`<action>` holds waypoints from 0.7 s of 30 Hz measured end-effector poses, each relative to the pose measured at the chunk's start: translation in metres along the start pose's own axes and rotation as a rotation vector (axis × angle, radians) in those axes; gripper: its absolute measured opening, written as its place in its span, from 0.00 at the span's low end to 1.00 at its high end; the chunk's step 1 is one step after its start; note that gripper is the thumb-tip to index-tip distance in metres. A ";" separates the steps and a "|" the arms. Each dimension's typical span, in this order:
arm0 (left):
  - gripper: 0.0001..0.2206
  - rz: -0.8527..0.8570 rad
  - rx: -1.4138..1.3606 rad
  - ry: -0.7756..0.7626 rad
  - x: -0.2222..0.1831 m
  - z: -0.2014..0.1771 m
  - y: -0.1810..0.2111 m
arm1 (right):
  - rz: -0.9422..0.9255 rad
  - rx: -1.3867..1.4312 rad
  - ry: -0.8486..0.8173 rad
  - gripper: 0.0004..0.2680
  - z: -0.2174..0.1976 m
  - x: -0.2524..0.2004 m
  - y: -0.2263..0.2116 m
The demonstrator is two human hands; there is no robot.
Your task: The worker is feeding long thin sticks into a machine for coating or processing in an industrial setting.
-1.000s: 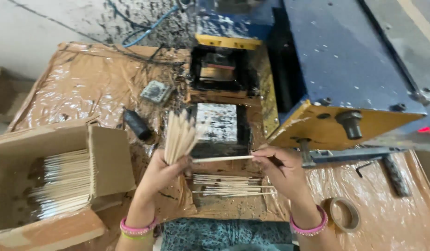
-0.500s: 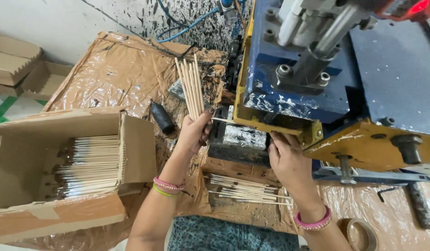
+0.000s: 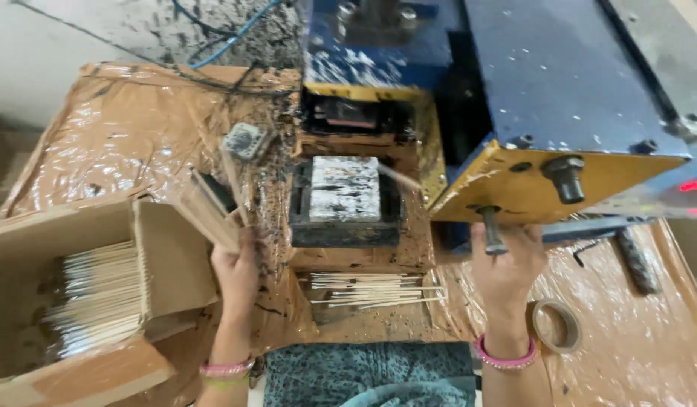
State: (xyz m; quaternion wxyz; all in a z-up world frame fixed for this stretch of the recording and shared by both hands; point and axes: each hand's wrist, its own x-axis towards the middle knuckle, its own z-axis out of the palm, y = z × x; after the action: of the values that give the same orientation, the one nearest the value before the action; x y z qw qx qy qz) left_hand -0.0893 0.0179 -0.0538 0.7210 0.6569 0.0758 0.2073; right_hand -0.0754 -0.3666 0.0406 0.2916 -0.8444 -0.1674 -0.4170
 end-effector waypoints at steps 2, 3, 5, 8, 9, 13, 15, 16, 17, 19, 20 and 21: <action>0.13 0.049 -0.029 -0.027 -0.020 -0.013 -0.017 | 0.050 -0.069 0.083 0.03 -0.028 -0.004 0.016; 0.11 0.095 -0.004 0.010 -0.026 -0.017 -0.026 | 0.161 -0.200 0.075 0.06 -0.031 -0.016 0.044; 0.10 0.146 0.013 0.031 -0.036 -0.015 -0.032 | 0.278 -0.339 0.077 0.08 -0.037 -0.021 0.055; 0.04 0.049 -0.061 -0.155 -0.044 0.012 -0.017 | 0.099 -0.431 0.033 0.11 -0.022 -0.018 0.020; 0.07 0.104 0.058 -0.331 -0.048 0.026 -0.005 | 0.272 0.109 -0.093 0.12 -0.009 -0.036 0.017; 0.05 -0.020 0.386 -0.692 -0.041 0.051 0.033 | 0.509 0.933 -0.417 0.10 0.007 -0.023 -0.028; 0.04 -0.031 0.197 -0.671 -0.021 0.033 0.038 | 0.458 0.964 -0.446 0.07 0.018 -0.015 -0.022; 0.05 -0.041 0.001 -0.674 -0.011 0.023 0.041 | 0.425 0.975 -0.460 0.05 0.025 -0.010 -0.020; 0.05 -0.028 0.005 -0.643 0.000 0.015 0.048 | 0.402 0.993 -0.480 0.05 0.031 0.005 -0.030; 0.07 -0.035 0.028 -0.378 0.019 0.002 0.060 | 0.115 0.745 -0.453 0.06 0.040 0.032 -0.050; 0.07 -0.026 0.026 -0.348 0.033 0.009 0.064 | 0.091 0.759 -0.470 0.06 0.048 0.048 -0.062; 0.07 -0.086 -0.024 -0.237 0.044 0.015 0.069 | -0.069 0.497 -0.457 0.07 0.053 0.061 -0.076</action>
State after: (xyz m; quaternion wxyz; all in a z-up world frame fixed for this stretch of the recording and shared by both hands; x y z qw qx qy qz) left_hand -0.0575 0.0258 0.0229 0.7408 0.6643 0.0160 0.0980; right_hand -0.0465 -0.2721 0.0907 0.4291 -0.8131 -0.3533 -0.1727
